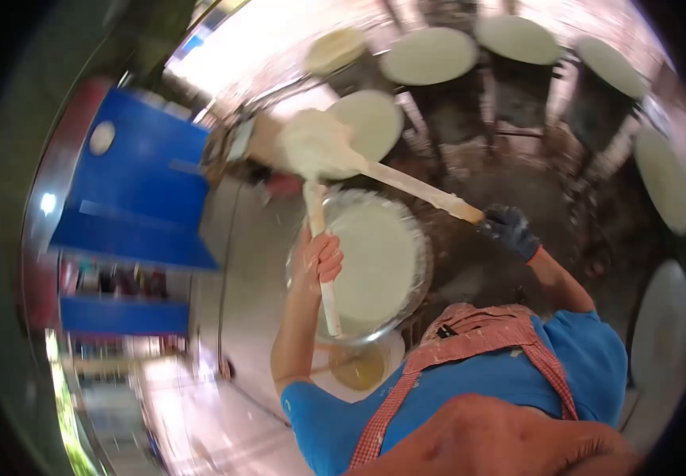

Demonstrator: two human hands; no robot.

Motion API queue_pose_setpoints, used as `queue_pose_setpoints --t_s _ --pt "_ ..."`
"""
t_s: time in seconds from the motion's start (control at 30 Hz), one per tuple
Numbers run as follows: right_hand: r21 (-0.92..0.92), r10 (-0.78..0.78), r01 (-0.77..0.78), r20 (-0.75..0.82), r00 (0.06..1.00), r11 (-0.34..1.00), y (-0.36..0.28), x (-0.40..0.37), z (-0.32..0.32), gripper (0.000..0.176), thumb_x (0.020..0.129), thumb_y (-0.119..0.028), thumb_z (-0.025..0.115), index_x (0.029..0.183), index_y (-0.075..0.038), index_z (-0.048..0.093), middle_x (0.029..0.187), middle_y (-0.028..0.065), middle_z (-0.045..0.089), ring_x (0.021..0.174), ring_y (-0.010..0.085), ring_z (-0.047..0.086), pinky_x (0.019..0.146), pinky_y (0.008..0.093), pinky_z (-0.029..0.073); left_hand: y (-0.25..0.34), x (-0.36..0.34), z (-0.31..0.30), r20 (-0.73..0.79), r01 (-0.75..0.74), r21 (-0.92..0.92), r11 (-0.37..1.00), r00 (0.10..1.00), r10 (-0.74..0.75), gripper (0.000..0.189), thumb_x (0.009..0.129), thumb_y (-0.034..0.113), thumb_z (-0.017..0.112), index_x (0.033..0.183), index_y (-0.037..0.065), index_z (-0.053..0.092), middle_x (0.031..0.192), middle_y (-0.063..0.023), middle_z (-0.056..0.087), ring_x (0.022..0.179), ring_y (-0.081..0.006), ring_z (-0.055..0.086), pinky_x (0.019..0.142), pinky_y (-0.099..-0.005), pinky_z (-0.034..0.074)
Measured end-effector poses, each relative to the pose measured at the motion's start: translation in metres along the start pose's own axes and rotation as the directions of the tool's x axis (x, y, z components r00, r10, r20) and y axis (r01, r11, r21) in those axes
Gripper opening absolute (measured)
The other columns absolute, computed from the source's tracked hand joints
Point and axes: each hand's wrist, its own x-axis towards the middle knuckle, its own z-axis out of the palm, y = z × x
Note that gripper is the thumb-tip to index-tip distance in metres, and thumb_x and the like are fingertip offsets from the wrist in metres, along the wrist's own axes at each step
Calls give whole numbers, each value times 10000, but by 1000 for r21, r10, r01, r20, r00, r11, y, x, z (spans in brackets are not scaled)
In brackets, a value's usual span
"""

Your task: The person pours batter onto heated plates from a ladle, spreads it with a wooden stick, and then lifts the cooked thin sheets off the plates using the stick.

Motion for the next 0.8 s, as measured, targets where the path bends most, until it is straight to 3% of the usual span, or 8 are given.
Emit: queue_pose_setpoints --t_s 0.13,0.2,0.37,0.47,0.57,0.63,0.77,0.8 --pt "460 219 -46 -331 918 887 51 -58 -47 178 764 -90 568 922 -6 568 751 82 605 694 133 571 598 268 458 -47 110 65 263 197 75 977 942 -210 337 908 267 258 615 116 325 506 7 307 336 -86 252 254 -208 196" --pt "-356 138 -273 -361 922 894 59 -119 -79 261 750 -249 591 921 -53 580 744 100 596 689 164 574 611 303 443 -87 147 112 519 712 -252 656 671 -529 317 902 197 262 608 98 323 502 -5 301 400 -98 294 344 -228 270" --pt "-112 405 -723 -765 501 682 78 -346 -93 334 723 -379 581 879 -85 597 757 127 584 690 262 563 632 328 442 -261 241 202 486 954 -150 261 301 -821 217 886 141 313 697 49 363 492 -8 314 365 -84 289 333 -212 290" --pt "-220 56 -879 -962 268 423 88 -474 -66 332 711 -405 575 845 -103 600 735 122 583 687 271 562 612 344 435 -369 243 296 547 999 27 -19 -31 -837 284 883 183 330 620 77 322 479 2 291 343 -81 255 306 -216 261" --pt "196 193 -957 -969 -155 215 33 -534 -37 398 713 -441 555 915 -100 588 753 145 593 678 292 570 611 368 443 -453 228 388 423 932 336 -138 -280 -862 258 873 173 336 654 40 360 477 16 247 332 -85 218 299 -216 246" --pt "561 155 -710 -818 -554 425 24 -561 -33 409 726 -412 556 1003 -111 567 803 151 593 716 295 571 637 376 442 -493 205 448 413 877 480 -16 -242 -878 107 842 88 408 933 142 387 515 16 264 350 -56 246 282 -189 230" --pt "169 -373 -830 -833 -409 532 -3 -531 -67 447 763 -340 524 1169 -168 455 865 167 581 753 306 564 633 385 441 -568 168 537 389 130 914 385 -8 -921 308 789 52 453 1036 196 338 524 20 272 352 -67 259 287 -214 231" --pt "352 -183 -835 -869 -460 424 -20 -507 -82 435 768 -319 513 1175 -181 445 852 158 582 745 304 564 625 390 439 -592 163 543 382 -29 924 382 34 -923 365 768 37 459 1065 199 322 528 23 271 354 -70 261 290 -224 232"
